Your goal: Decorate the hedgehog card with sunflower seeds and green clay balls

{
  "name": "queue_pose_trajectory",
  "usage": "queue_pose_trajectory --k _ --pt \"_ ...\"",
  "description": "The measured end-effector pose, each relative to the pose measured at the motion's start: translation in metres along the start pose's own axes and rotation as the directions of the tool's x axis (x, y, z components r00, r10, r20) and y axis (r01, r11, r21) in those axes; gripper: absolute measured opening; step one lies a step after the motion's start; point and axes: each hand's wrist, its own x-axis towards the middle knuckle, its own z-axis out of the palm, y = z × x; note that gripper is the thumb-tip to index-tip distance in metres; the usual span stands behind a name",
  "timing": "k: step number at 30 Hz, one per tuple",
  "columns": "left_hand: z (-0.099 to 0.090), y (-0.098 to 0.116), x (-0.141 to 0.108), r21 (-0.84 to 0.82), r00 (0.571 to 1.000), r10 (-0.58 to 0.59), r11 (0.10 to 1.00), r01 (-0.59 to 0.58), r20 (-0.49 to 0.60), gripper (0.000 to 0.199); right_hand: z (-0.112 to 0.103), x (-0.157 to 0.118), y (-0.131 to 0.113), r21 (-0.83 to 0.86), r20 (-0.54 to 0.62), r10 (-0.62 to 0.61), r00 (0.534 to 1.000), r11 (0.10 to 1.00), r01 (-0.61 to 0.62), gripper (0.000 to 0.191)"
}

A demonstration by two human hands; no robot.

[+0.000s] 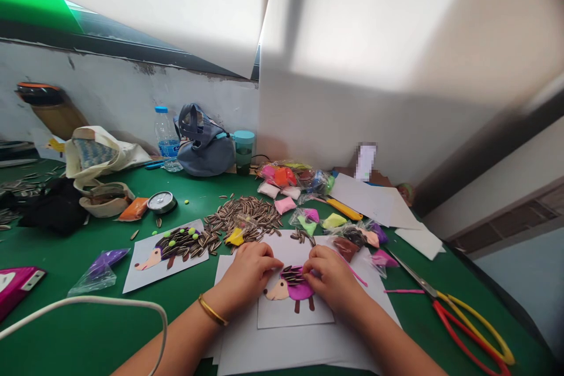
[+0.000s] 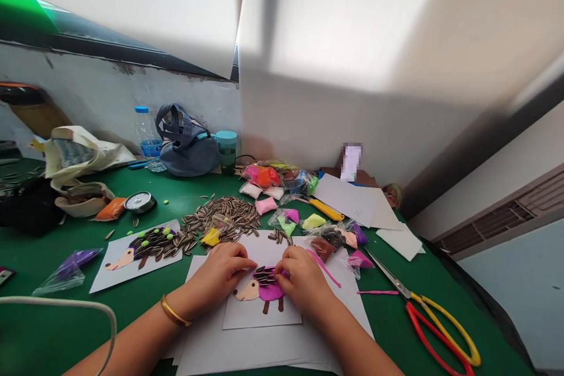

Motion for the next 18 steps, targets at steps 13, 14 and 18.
queue_pose_trajectory --k 13,14,18 --pt "-0.003 0.002 0.001 -0.003 1.000 0.001 1.000 -0.001 -0.006 0.027 -0.011 -0.001 0.006 0.103 0.047 0.007 0.999 0.995 -0.012 0.014" --pt "-0.004 0.002 0.001 -0.005 1.000 -0.001 1.000 0.001 -0.004 0.028 -0.015 0.000 0.007 0.119 0.042 0.015 0.999 0.993 -0.020 0.013" --pt "-0.006 0.004 0.002 -0.008 1.000 -0.015 1.000 0.015 0.004 0.028 -0.027 0.016 0.010 0.087 -0.044 0.066 0.997 0.994 -0.062 0.013"
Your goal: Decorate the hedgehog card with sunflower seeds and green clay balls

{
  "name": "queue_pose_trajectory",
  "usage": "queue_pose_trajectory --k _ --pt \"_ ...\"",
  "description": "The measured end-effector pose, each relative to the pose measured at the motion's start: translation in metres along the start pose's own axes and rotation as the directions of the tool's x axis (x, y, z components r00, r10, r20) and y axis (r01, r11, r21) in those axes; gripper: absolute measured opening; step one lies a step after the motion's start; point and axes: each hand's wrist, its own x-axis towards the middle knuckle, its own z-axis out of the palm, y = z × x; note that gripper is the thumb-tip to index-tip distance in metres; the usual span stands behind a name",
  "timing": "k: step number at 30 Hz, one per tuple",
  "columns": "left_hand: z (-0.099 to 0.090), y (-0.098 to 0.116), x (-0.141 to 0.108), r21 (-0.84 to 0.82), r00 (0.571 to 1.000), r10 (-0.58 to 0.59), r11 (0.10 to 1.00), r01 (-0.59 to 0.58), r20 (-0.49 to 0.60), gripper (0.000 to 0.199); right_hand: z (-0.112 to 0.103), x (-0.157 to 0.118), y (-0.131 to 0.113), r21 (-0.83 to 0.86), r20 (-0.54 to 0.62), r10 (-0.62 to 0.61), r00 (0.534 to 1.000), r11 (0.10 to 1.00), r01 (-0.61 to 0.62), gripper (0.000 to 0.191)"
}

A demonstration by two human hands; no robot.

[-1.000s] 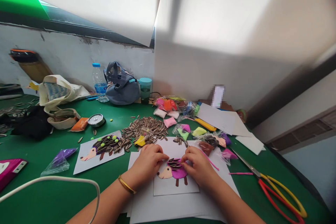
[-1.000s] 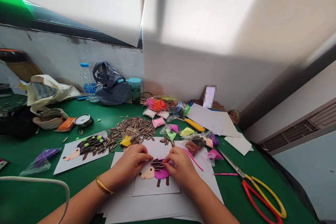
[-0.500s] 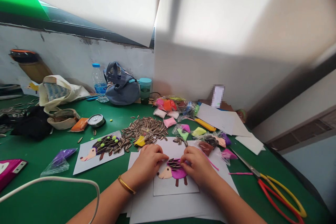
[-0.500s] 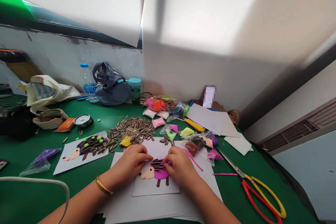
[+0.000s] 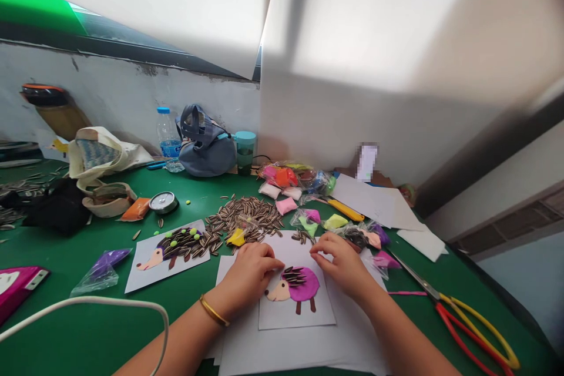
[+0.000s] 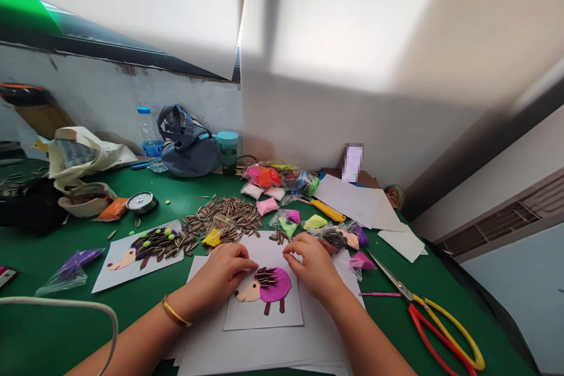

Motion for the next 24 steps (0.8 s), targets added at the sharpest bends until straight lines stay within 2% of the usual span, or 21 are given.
queue_pose_trajectory --k 3,7,12,15,18,22,24 --pt "0.001 0.000 0.000 0.004 1.000 -0.008 1.000 0.008 -0.002 0.026 0.004 0.022 0.000 -0.147 -0.005 -0.031 0.999 0.989 0.030 0.014" --pt "0.001 -0.001 -0.001 0.013 1.000 -0.002 1.000 0.002 0.003 0.027 0.022 0.050 0.002 -0.342 0.078 -0.081 0.994 0.934 0.103 0.012" --pt "0.002 -0.003 -0.002 0.010 1.000 0.013 1.000 -0.013 0.002 0.028 0.036 0.066 0.004 -0.449 0.142 -0.119 0.983 0.877 0.171 0.013" --pt "0.002 -0.003 -0.002 0.012 1.000 0.011 1.000 -0.011 0.002 0.028 0.032 0.062 0.001 -0.450 0.130 -0.139 0.982 0.874 0.183 0.017" --pt "0.001 -0.002 -0.002 0.013 1.000 0.010 1.000 -0.010 0.006 0.029 0.021 0.049 -0.006 -0.409 0.079 -0.123 0.989 0.901 0.145 0.016" --pt "0.000 0.000 -0.002 0.011 1.000 0.012 1.000 -0.012 0.008 0.028 0.010 0.021 -0.011 -0.240 0.002 0.008 1.000 0.971 -0.008 0.016" --pt "-0.001 0.001 -0.002 0.008 1.000 0.012 1.000 -0.012 0.008 0.027 0.009 0.006 -0.006 -0.129 -0.018 0.032 0.999 0.991 -0.034 0.016"
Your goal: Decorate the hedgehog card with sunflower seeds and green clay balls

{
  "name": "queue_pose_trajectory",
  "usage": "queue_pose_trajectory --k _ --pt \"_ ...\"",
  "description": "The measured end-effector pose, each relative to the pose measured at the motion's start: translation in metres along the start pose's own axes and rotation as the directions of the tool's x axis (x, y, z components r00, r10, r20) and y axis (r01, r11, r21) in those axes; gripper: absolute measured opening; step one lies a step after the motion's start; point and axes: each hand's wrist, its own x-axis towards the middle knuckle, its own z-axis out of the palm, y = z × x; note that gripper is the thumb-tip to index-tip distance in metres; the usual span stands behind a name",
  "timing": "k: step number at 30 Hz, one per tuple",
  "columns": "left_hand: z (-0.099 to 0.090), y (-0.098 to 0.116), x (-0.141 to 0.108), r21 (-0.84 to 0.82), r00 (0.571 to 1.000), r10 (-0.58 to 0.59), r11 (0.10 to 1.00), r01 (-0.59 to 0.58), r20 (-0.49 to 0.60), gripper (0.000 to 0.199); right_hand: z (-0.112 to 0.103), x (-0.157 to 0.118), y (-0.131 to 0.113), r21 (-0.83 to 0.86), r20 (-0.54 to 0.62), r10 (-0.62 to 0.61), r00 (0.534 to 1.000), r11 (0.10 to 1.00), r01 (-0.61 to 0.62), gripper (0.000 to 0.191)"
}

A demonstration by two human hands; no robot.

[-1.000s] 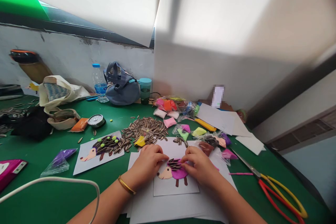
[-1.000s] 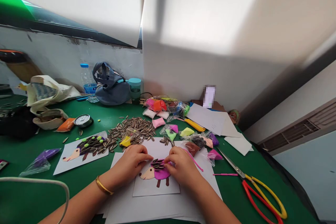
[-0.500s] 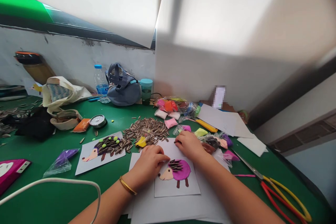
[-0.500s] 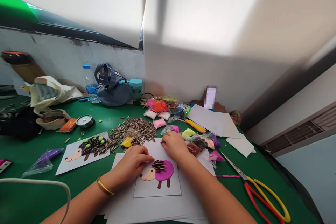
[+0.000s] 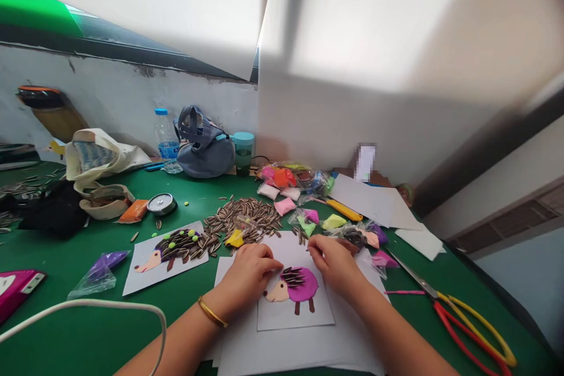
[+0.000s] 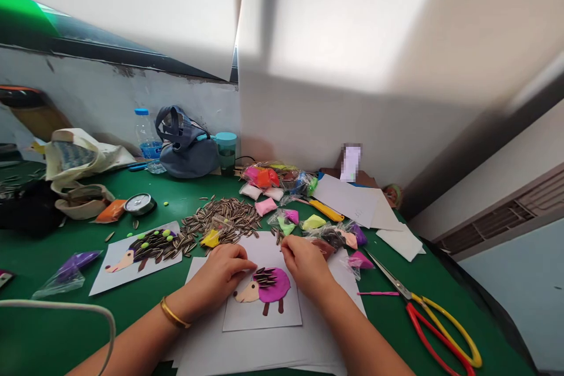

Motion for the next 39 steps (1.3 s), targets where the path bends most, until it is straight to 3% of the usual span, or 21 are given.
queue_pose_trajectory --k 5,10,18,28,39 --pt "0.000 0.000 0.001 -0.004 1.000 -0.012 1.000 0.012 0.012 0.028 0.007 -0.024 0.018 0.208 0.016 0.058 0.998 0.976 -0.060 0.013" --pt "0.001 -0.002 0.001 -0.005 1.000 0.005 1.000 -0.005 0.001 0.028 0.016 -0.027 0.019 0.302 -0.006 0.081 0.997 0.950 -0.075 0.021" --pt "0.004 -0.004 0.001 0.012 0.999 0.028 1.000 -0.028 -0.015 0.027 0.016 -0.025 0.008 0.263 0.053 0.098 0.994 0.959 -0.108 0.014" --pt "0.006 -0.006 0.000 -0.003 0.999 0.025 1.000 -0.025 -0.026 0.027 0.018 -0.025 0.004 0.218 -0.018 0.004 1.000 0.976 0.000 0.014" --pt "0.004 -0.004 0.001 -0.004 1.000 0.000 1.000 0.000 -0.007 0.028 0.014 -0.027 0.006 0.175 0.051 -0.006 0.999 0.985 -0.003 0.012"
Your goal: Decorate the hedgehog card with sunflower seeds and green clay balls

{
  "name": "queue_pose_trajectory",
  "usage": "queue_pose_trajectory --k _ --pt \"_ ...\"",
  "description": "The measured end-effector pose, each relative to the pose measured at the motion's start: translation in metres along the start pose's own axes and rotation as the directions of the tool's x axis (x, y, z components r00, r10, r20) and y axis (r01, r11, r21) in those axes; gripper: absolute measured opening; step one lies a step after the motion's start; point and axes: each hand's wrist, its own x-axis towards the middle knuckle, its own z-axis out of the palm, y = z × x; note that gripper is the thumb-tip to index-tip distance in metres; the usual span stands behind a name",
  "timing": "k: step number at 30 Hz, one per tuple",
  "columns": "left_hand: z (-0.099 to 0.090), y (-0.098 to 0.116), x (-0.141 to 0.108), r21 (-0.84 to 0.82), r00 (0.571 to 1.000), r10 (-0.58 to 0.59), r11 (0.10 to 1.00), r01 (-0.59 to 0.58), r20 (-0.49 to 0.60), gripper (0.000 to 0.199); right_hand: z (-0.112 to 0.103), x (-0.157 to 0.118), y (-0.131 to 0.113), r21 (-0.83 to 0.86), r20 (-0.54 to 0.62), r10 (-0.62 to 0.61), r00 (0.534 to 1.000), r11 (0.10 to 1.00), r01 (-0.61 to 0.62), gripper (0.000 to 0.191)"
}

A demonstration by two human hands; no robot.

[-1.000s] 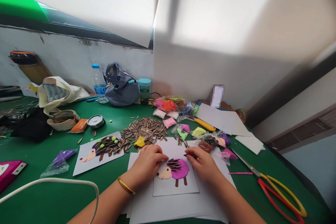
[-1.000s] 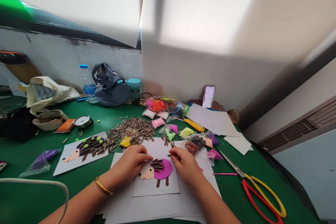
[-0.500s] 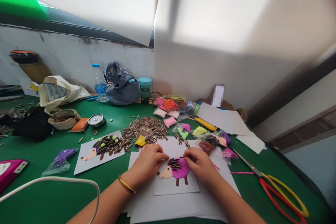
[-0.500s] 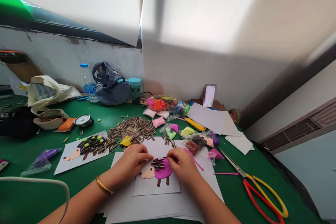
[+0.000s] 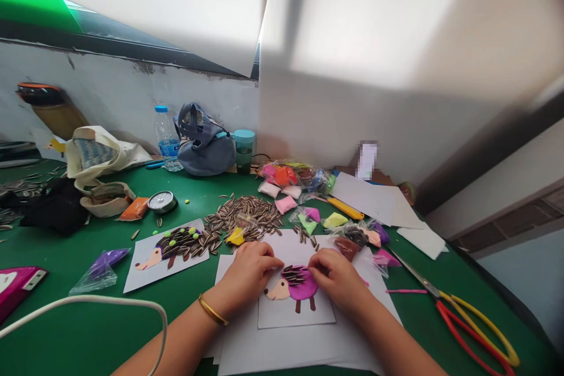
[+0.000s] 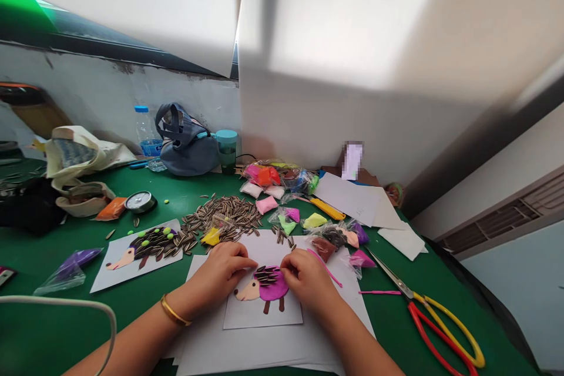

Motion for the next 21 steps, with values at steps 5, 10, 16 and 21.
queue_pose_trajectory --k 5,10,16,21 --pt "0.0003 -0.0005 -0.0003 0.002 1.000 0.001 1.000 -0.001 0.001 0.029 0.0008 0.0018 -0.0042 -0.041 0.038 0.005 0.999 0.999 -0.003 0.014" --pt "0.0020 -0.0018 -0.0002 0.006 1.000 0.008 1.000 -0.008 -0.009 0.027 0.0016 0.0033 -0.0055 -0.099 0.059 -0.006 0.998 0.995 0.012 0.015" --pt "0.0015 -0.0008 0.0000 0.006 1.000 0.006 1.000 -0.006 -0.003 0.026 0.0029 0.0047 -0.0047 -0.172 0.089 -0.010 0.996 0.985 0.025 0.015" --pt "0.0011 0.0000 -0.0008 0.006 1.000 0.001 1.000 -0.001 -0.003 0.028 0.0037 0.0054 -0.0048 -0.204 0.095 -0.018 0.995 0.978 0.037 0.015"
